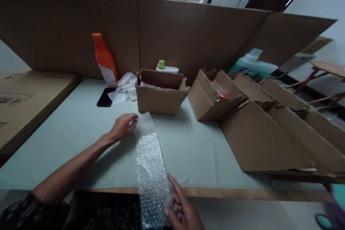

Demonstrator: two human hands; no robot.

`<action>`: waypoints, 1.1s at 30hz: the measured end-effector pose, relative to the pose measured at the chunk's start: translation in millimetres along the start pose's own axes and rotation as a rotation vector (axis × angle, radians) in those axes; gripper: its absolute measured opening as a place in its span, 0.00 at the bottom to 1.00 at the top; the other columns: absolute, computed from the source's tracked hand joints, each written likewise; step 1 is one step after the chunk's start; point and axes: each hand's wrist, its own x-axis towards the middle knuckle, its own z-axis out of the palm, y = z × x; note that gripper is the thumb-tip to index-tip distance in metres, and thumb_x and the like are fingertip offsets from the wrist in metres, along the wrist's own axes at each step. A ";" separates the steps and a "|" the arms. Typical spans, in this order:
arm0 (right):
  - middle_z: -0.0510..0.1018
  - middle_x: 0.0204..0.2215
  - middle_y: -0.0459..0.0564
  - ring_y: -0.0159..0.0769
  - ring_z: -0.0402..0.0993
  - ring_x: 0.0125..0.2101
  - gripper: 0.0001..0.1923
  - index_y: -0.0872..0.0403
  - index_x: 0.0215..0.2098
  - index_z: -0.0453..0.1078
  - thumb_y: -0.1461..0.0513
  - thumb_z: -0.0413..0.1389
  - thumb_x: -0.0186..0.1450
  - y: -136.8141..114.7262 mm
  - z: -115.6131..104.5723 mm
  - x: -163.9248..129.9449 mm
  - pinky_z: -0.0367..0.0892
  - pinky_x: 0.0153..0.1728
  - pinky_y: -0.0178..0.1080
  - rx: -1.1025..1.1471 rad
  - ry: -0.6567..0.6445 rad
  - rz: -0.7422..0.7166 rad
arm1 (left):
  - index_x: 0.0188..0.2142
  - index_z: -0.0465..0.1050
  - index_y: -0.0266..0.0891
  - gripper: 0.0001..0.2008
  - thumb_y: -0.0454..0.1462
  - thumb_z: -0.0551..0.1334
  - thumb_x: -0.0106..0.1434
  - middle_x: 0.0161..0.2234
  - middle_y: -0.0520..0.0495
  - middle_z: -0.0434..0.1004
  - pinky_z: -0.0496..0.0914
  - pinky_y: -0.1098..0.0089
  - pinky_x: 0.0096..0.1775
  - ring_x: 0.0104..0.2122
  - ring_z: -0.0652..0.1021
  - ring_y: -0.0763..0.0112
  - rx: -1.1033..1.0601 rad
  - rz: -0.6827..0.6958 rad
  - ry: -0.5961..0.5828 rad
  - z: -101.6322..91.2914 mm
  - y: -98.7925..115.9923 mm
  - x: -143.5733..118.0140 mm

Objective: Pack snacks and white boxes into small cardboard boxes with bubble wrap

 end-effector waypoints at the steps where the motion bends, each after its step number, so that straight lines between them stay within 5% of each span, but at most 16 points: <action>1: 0.80 0.33 0.50 0.41 0.79 0.33 0.32 0.46 0.67 0.63 0.49 0.55 0.66 1.3 9.5 -5.6 0.75 0.37 0.42 0.012 -0.027 0.013 | 0.46 0.74 0.39 0.15 0.32 0.61 0.58 0.43 0.40 0.80 0.69 0.53 0.54 0.47 0.78 0.55 -0.015 0.027 -0.031 7.9 5.9 8.1; 5: 0.82 0.40 0.53 0.47 0.78 0.43 0.19 0.48 0.46 0.80 0.48 0.58 0.65 -2.1 25.8 -9.0 0.72 0.47 0.45 0.046 -0.119 0.032 | 0.58 0.67 0.35 0.26 0.32 0.61 0.59 0.56 0.34 0.72 0.62 0.48 0.61 0.58 0.71 0.51 -0.082 0.126 -0.103 2.3 22.2 -16.5; 8: 0.82 0.38 0.52 0.43 0.77 0.39 0.18 0.49 0.42 0.80 0.47 0.61 0.63 -12.9 27.0 0.5 0.72 0.41 0.41 0.312 -0.108 0.117 | 0.60 0.67 0.44 0.24 0.42 0.61 0.64 0.57 0.41 0.73 0.67 0.51 0.58 0.56 0.72 0.55 -0.355 0.241 -0.344 -31.0 29.7 -84.8; 11: 0.80 0.34 0.50 0.34 0.74 0.31 0.20 0.50 0.43 0.79 0.46 0.62 0.62 -28.9 29.6 20.1 0.70 0.33 0.35 0.641 -0.060 0.138 | 0.68 0.54 0.49 0.43 0.53 0.67 0.58 0.62 0.41 0.68 0.65 0.48 0.60 0.59 0.70 0.50 -0.661 0.119 -0.536 -41.0 41.2 -147.5; 15: 0.81 0.39 0.53 0.36 0.76 0.34 0.28 0.50 0.56 0.70 0.46 0.61 0.63 -41.7 29.9 46.7 0.70 0.31 0.35 0.779 -0.065 0.102 | 0.68 0.54 0.43 0.33 0.41 0.60 0.65 0.49 0.41 0.76 0.71 0.54 0.53 0.47 0.77 0.59 -0.509 -0.169 -0.298 3.4 49.5 -165.1; 18: 0.81 0.40 0.51 0.35 0.77 0.31 0.31 0.45 0.66 0.57 0.50 0.57 0.68 -34.0 21.9 52.4 0.71 0.29 0.36 0.542 0.047 0.006 | 0.68 0.54 0.39 0.32 0.35 0.56 0.64 0.37 0.47 0.77 0.73 0.60 0.44 0.36 0.77 0.64 -0.337 -0.224 -0.178 34.8 41.9 -145.1; 20: 0.81 0.39 0.50 0.36 0.78 0.33 0.23 0.45 0.62 0.63 0.56 0.56 0.70 -24.6 15.4 52.2 0.73 0.34 0.40 0.210 0.137 -0.175 | 0.68 0.52 0.40 0.36 0.34 0.58 0.61 0.34 0.50 0.76 0.72 0.63 0.41 0.34 0.76 0.65 -0.248 -0.157 -0.166 43.7 34.1 -133.6; 23: 0.80 0.49 0.54 0.44 0.76 0.49 0.18 0.47 0.55 0.71 0.64 0.56 0.68 -14.8 11.7 55.3 0.71 0.49 0.49 -0.325 0.188 -0.539 | 0.69 0.49 0.40 0.38 0.33 0.59 0.61 0.33 0.50 0.77 0.71 0.63 0.40 0.33 0.76 0.65 -0.135 -0.089 -0.156 47.3 27.0 -126.5; 26: 0.71 0.61 0.58 0.51 0.66 0.61 0.22 0.52 0.57 0.70 0.69 0.55 0.65 -14.3 15.8 65.2 0.67 0.55 0.55 -0.686 0.136 -0.729 | 0.69 0.48 0.39 0.37 0.33 0.59 0.62 0.34 0.49 0.76 0.72 0.60 0.41 0.34 0.75 0.62 -0.036 -0.060 -0.120 45.5 28.2 -127.7; 30: 0.78 0.53 0.57 0.48 0.72 0.56 0.17 0.53 0.50 0.73 0.71 0.51 0.66 -20.7 20.3 76.6 0.70 0.52 0.53 -0.762 0.068 -0.788 | 0.68 0.49 0.42 0.37 0.40 0.63 0.64 0.52 0.37 0.71 0.71 0.53 0.49 0.49 0.73 0.54 -0.078 0.050 -0.003 30.0 38.8 -143.2; 33: 0.82 0.44 0.53 0.42 0.78 0.45 0.14 0.53 0.48 0.73 0.70 0.51 0.68 -29.0 19.7 80.9 0.73 0.46 0.48 -0.636 -0.021 -0.763 | 0.68 0.49 0.44 0.38 0.43 0.64 0.64 0.55 0.38 0.69 0.69 0.52 0.52 0.52 0.70 0.54 -0.183 0.177 -0.072 18.7 48.6 -160.2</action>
